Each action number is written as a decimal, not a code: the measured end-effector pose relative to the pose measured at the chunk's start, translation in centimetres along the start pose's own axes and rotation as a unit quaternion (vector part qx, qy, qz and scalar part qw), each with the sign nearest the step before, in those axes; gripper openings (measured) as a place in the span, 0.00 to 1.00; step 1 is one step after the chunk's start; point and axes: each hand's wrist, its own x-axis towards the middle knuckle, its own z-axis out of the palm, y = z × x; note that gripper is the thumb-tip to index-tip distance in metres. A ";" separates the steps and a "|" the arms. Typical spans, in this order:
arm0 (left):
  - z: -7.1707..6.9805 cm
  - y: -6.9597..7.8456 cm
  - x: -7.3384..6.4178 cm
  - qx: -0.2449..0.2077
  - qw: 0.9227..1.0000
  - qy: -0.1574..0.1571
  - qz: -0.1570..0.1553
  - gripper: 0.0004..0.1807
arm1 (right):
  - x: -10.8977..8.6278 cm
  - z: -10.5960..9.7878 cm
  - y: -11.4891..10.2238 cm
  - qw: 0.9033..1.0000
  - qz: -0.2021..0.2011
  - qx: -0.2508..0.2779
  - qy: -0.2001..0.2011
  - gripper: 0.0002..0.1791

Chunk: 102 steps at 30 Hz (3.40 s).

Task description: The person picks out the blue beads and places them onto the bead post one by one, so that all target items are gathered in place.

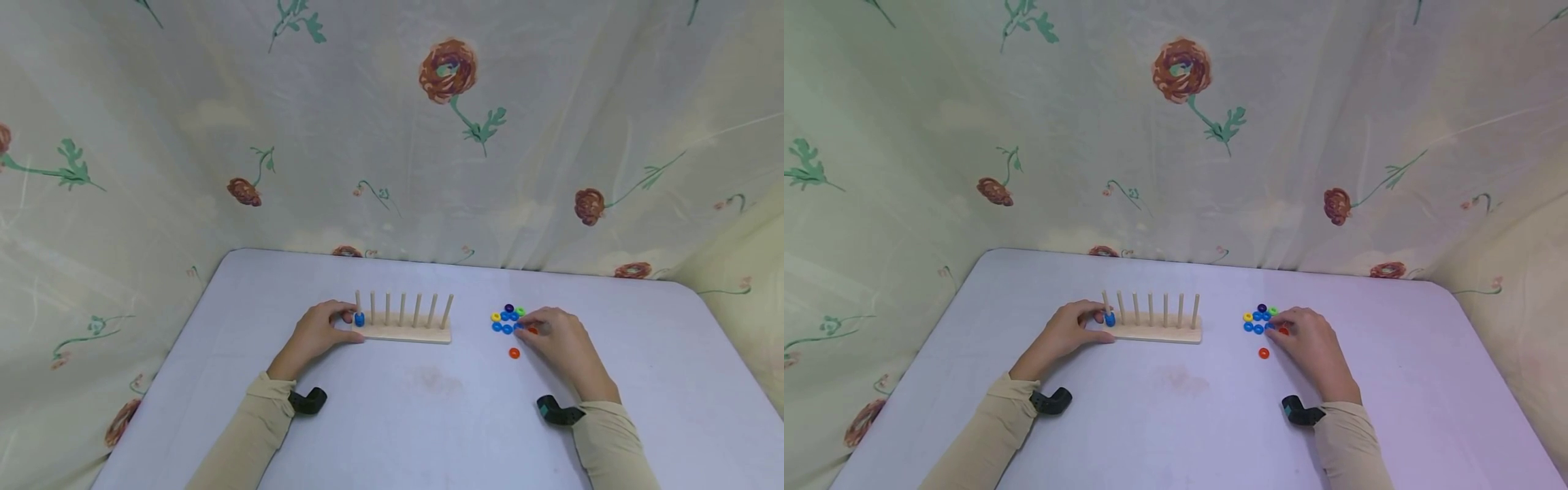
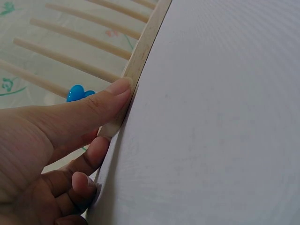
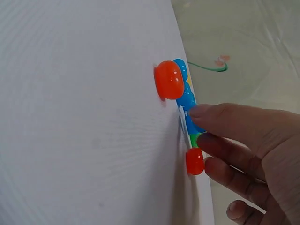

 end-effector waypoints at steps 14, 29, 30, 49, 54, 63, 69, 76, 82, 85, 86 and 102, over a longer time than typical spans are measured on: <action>-0.2 0.0 0.0 -0.001 1.000 0.003 0.006 0.32 | -0.4 -0.7 -1.2 0.997 -0.048 0.000 0.054 0.14; 0.1 -0.2 0.1 0.003 1.000 0.006 0.006 0.31 | 0.3 -0.7 -4.5 0.989 -0.118 0.033 0.082 0.14; 0.1 -0.2 0.1 0.003 1.000 0.006 0.006 0.31 | 0.4 -0.6 -4.9 0.986 -0.131 0.040 0.094 0.14; 0.0 0.1 -0.1 -0.005 1.000 0.004 -0.001 0.31 | 2.4 0.4 -12.9 0.942 -0.234 0.156 0.181 0.11; 0.1 0.1 -0.1 -0.004 1.000 0.003 -0.005 0.31 | 2.8 1.2 -15.4 0.942 -0.242 0.169 0.162 0.10; 0.1 0.2 0.0 0.010 1.000 0.005 -0.004 0.31 | 3.4 3.2 -18.6 0.954 -0.233 0.162 0.092 0.12; 0.1 0.0 0.1 0.012 1.000 0.006 0.002 0.31 | 3.8 4.7 -20.6 0.951 -0.253 0.148 0.097 0.12; 0.1 -0.1 0.0 0.004 1.000 0.002 0.009 0.30 | 4.3 6.3 -22.7 0.946 -0.268 0.144 0.108 0.10; 0.1 -0.2 0.0 -0.008 1.000 0.006 0.007 0.30 | 4.3 7.1 -23.6 0.939 -0.289 0.128 0.137 0.10; 0.0 -0.3 0.0 -0.008 1.000 0.006 0.009 0.30 | 4.4 7.4 -23.7 0.935 -0.297 0.125 0.152 0.10; 0.0 -0.3 0.0 -0.007 1.000 0.006 0.008 0.30 | 4.4 7.5 -23.7 0.934 -0.298 0.125 0.155 0.10; 0.0 0.0 0.0 -0.003 1.000 0.001 0.003 0.31 | 4.2 7.8 -23.7 0.937 -0.300 0.084 0.159 0.12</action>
